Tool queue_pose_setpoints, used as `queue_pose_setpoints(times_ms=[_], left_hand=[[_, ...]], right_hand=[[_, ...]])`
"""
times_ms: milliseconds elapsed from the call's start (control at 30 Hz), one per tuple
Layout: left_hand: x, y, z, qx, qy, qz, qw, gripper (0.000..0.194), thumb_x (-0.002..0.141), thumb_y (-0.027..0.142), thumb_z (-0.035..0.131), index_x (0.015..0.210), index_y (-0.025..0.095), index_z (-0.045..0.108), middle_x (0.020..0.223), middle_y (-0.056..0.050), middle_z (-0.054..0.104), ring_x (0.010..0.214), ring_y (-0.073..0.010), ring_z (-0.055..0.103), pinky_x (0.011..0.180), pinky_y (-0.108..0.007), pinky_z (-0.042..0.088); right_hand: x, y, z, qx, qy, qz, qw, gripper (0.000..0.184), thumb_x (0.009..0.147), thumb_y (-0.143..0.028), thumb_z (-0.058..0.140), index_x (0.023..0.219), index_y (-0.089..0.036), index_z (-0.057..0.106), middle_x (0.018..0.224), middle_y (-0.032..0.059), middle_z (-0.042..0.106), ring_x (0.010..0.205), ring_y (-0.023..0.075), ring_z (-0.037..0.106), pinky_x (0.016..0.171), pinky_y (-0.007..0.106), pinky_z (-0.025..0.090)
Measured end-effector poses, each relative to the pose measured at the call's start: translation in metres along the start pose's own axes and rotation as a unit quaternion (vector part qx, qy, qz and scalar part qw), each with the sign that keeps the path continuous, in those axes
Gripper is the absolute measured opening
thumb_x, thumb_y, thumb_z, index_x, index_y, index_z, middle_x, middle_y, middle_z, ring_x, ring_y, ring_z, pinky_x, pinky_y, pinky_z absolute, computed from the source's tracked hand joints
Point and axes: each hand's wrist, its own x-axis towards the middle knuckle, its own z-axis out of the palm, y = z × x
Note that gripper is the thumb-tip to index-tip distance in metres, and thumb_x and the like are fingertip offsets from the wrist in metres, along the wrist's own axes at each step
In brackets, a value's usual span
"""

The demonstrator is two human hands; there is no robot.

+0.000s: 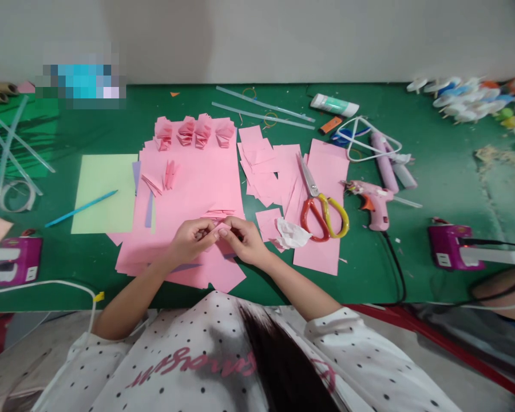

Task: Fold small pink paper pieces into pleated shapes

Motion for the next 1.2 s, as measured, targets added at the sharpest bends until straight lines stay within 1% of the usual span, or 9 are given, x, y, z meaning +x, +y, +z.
queue_pose_setpoints(times_ms=[233,367,533,667,767,867,933,1067,1200], left_hand=[[0.000,0.004,-0.003,-0.035,-0.017,-0.014,0.999,0.037,0.087,0.043,0.064,0.066,0.016,0.049,0.059,0.004,0.043,0.053,-0.0071,0.037,0.050,-0.020,0.030],[0.000,0.008,-0.002,-0.031,0.010,-0.009,0.999,0.039,0.086,0.045,0.065,0.065,0.016,0.049,0.059,0.005,0.041,0.052,-0.0066,0.035,0.049,-0.020,0.030],[-0.001,0.009,-0.005,-0.013,0.018,0.019,1.000,0.038,0.092,0.048,0.060,0.072,0.016,0.058,0.062,0.003,0.049,0.057,-0.0099,0.046,0.057,-0.023,0.042],[0.000,0.006,-0.013,0.077,0.013,0.054,0.995,0.033,0.092,0.041,0.060,0.072,0.016,0.065,0.067,-0.002,0.063,0.060,-0.0119,0.052,0.057,-0.023,0.042],[0.001,0.005,-0.016,0.172,-0.032,0.070,0.982,0.028,0.090,0.032,0.063,0.067,0.017,0.068,0.066,-0.001,0.067,0.061,-0.0121,0.053,0.058,-0.023,0.039],[0.002,0.005,-0.014,0.215,-0.049,0.081,0.972,0.029,0.088,0.028,0.065,0.061,0.018,0.065,0.060,0.001,0.066,0.062,-0.0127,0.054,0.060,-0.024,0.039],[0.001,0.006,-0.012,0.218,-0.035,0.081,0.972,0.025,0.087,0.025,0.064,0.063,0.018,0.066,0.063,0.001,0.067,0.061,-0.0118,0.053,0.060,-0.023,0.039],[0.000,0.006,-0.011,0.203,-0.020,0.069,0.977,0.019,0.085,0.025,0.065,0.067,0.018,0.065,0.065,0.002,0.064,0.059,-0.0101,0.049,0.058,-0.023,0.037],[-0.001,0.007,-0.011,0.192,0.012,0.032,0.981,0.023,0.080,0.033,0.073,0.073,0.019,0.056,0.057,0.009,0.044,0.052,-0.0079,0.037,0.052,-0.021,0.032]], right_hand=[[0.002,-0.004,-0.002,-0.011,0.007,-0.022,1.000,0.048,0.100,-0.059,0.045,0.070,-0.021,0.048,0.064,-0.0026,0.046,0.058,0.0119,0.041,0.057,0.028,0.034],[0.004,-0.006,-0.006,-0.026,0.025,-0.041,0.998,0.046,0.100,-0.056,0.046,0.070,-0.022,0.047,0.065,-0.0023,0.047,0.058,0.0121,0.040,0.058,0.029,0.035],[0.003,-0.006,-0.011,-0.050,0.050,-0.058,0.996,0.042,0.102,-0.047,0.046,0.069,-0.022,0.050,0.064,-0.0006,0.051,0.058,0.0133,0.044,0.058,0.030,0.037],[0.004,-0.003,-0.017,-0.094,0.152,-0.060,0.982,0.034,0.103,-0.040,0.046,0.078,-0.022,0.058,0.070,0.0018,0.058,0.063,0.0160,0.052,0.063,0.033,0.041],[0.008,0.004,-0.021,-0.183,0.211,-0.097,0.955,0.016,0.099,-0.033,0.055,0.092,-0.021,0.063,0.085,0.0060,0.067,0.078,0.0202,0.058,0.072,0.036,0.046],[0.011,0.013,-0.021,-0.276,0.195,-0.125,0.933,0.018,0.095,-0.032,0.063,0.108,-0.021,0.066,0.108,0.0113,0.069,0.106,0.0274,0.057,0.095,0.047,0.046],[0.012,0.018,-0.018,-0.311,0.188,-0.114,0.924,0.024,0.093,-0.035,0.066,0.112,-0.021,0.067,0.117,0.0128,0.067,0.115,0.0301,0.052,0.102,0.052,0.043],[0.013,0.026,-0.015,-0.324,0.182,-0.094,0.924,0.020,0.095,-0.035,0.065,0.110,-0.023,0.069,0.122,0.0124,0.064,0.120,0.0316,0.048,0.105,0.055,0.041],[0.014,0.028,-0.015,-0.290,0.179,-0.076,0.937,0.013,0.094,-0.033,0.065,0.102,-0.025,0.071,0.121,0.0109,0.066,0.121,0.0315,0.049,0.107,0.058,0.038]])
